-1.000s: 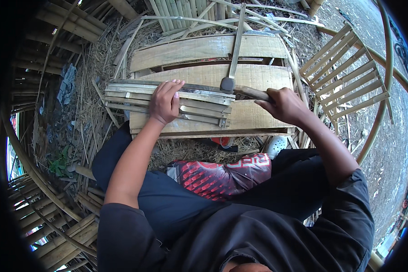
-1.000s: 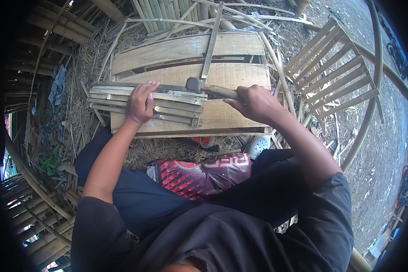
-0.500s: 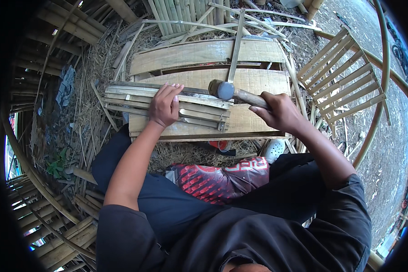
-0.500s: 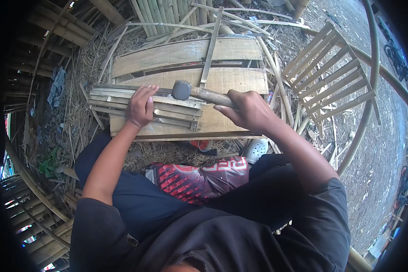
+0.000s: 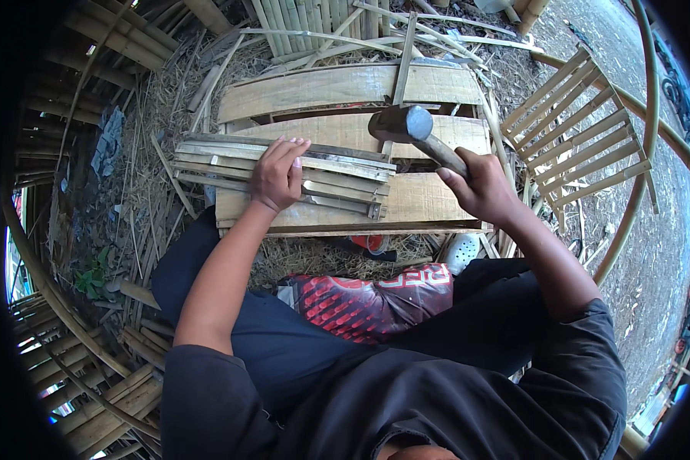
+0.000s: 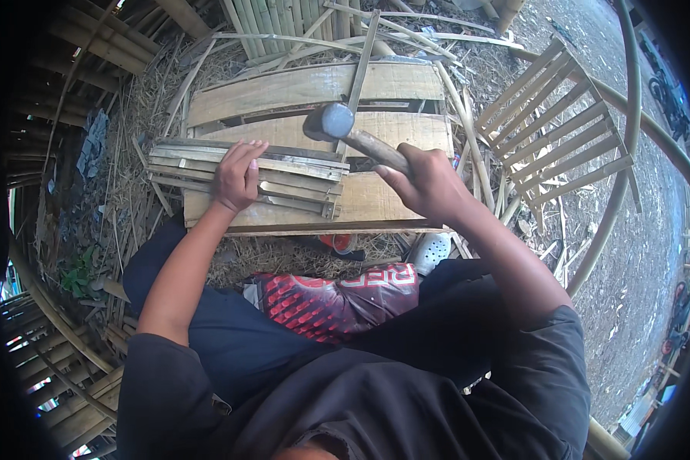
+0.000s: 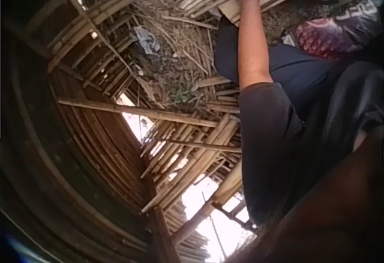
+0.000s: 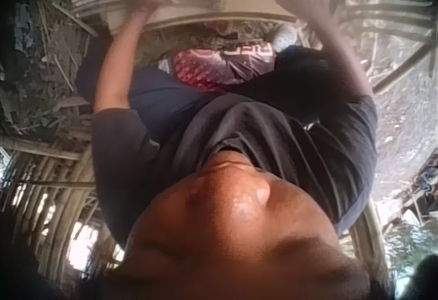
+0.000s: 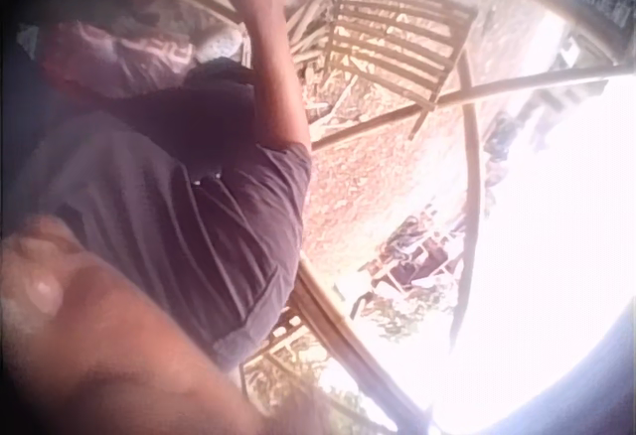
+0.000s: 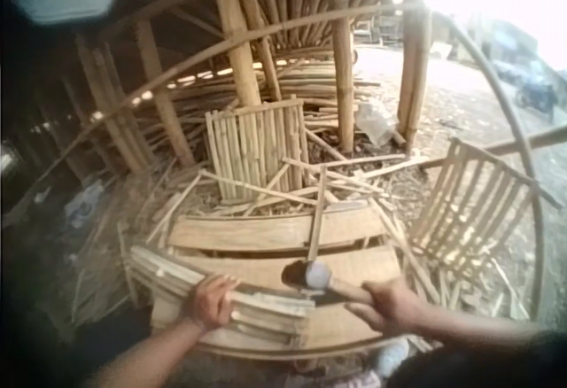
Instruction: The person constructs bamboo furniture by aligning thin strips of wood and nailing them together using a hammer.
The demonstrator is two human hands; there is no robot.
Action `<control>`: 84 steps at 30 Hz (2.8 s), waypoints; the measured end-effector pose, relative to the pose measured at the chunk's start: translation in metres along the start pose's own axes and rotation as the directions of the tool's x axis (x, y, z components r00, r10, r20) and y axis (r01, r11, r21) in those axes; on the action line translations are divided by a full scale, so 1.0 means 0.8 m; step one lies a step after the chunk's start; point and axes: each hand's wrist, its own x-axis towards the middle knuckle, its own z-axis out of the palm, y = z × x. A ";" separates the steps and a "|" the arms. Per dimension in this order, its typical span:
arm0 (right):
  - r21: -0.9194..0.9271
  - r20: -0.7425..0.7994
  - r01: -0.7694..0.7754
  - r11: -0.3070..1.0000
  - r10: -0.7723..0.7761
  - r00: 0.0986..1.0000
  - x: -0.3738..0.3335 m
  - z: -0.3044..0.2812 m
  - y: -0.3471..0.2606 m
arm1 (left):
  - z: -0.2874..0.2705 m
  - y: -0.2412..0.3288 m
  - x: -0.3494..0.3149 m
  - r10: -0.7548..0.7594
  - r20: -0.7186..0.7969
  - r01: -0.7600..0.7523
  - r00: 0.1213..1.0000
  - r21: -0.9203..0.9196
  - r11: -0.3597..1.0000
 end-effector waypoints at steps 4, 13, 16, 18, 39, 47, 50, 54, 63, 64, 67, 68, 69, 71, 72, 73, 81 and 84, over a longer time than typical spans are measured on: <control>-0.099 0.046 -0.120 0.988 0.125 0.991 -0.002 0.021 0.030 | 0.003 0.007 0.005 0.015 -0.028 -0.015 0.999 0.013 1.000; 0.109 -0.016 -0.222 0.969 0.225 0.974 -0.016 0.025 0.004 | 0.002 0.002 0.001 0.007 -0.013 -0.007 1.000 0.009 1.000; -0.006 0.113 -0.233 0.972 0.232 0.966 -0.022 0.047 0.019 | 0.005 0.002 0.003 0.041 -0.035 -0.040 0.999 0.022 0.999; 0.113 0.011 -0.160 0.981 0.160 0.987 -0.020 0.029 -0.014 | 0.000 -0.003 0.000 0.027 -0.036 -0.026 0.999 0.020 0.999; 0.196 0.033 -0.438 0.877 0.441 0.897 -0.001 0.040 0.003 | -0.003 0.006 0.001 -0.020 -0.003 0.020 1.000 -0.012 1.000; 0.193 0.131 -0.488 0.851 0.471 0.873 0.007 0.049 -0.032 | -0.001 0.008 -0.002 -0.040 0.003 0.040 0.999 0.036 0.999; 0.245 0.154 -0.511 0.824 0.488 0.859 0.009 0.045 -0.056 | -0.005 0.008 -0.003 -0.031 0.021 0.031 0.999 0.034 0.999; 0.325 0.166 -0.541 0.775 0.517 0.840 0.010 0.039 -0.085 | -0.020 0.016 0.003 -0.076 0.161 0.075 0.984 0.009 0.997; 0.438 0.094 -0.533 0.724 0.553 0.828 -0.008 0.007 -0.118 | 0.040 0.091 0.029 -0.022 0.035 0.020 0.999 0.061 0.998; 0.467 0.097 -0.521 0.715 0.544 0.834 -0.011 0.003 -0.120 | 0.047 0.094 0.026 -0.035 0.050 0.033 0.998 0.052 0.998; 0.484 0.098 -0.533 0.694 0.563 0.821 -0.026 -0.002 -0.109 | 0.061 0.108 0.021 -0.055 0.075 0.055 0.996 0.009 0.998; 0.502 0.125 -0.556 0.662 0.581 0.804 -0.033 -0.006 -0.100 | 0.068 0.113 0.020 -0.059 0.096 0.060 0.994 -0.009 0.998; 0.501 0.151 -0.578 0.644 0.593 0.791 -0.039 -0.008 -0.094 | 0.071 0.112 0.016 -0.023 0.030 0.022 0.999 0.042 0.999; 0.565 0.224 -0.580 0.587 0.568 0.792 -0.045 -0.006 -0.062 | 0.074 0.111 0.012 0.007 -0.031 -0.003 1.000 0.113 0.994; 0.558 0.231 -0.592 0.581 0.577 0.783 -0.052 -0.007 -0.056 | 0.075 0.111 0.011 -0.004 -0.007 0.005 1.000 0.099 0.995; 0.548 0.275 -0.614 0.568 0.571 0.773 -0.056 -0.008 -0.037 | 0.075 0.110 0.010 0.008 -0.022 -0.005 1.000 0.118 0.993; 0.369 0.177 -0.615 0.697 0.597 0.783 -0.069 0.012 0.023 | 0.078 0.113 0.012 0.010 -0.016 -0.008 1.000 0.140 0.990; 0.330 0.168 -0.627 0.706 0.609 0.775 -0.062 0.020 0.021 | 0.079 0.113 0.012 -0.012 -0.038 0.016 0.999 0.125 0.992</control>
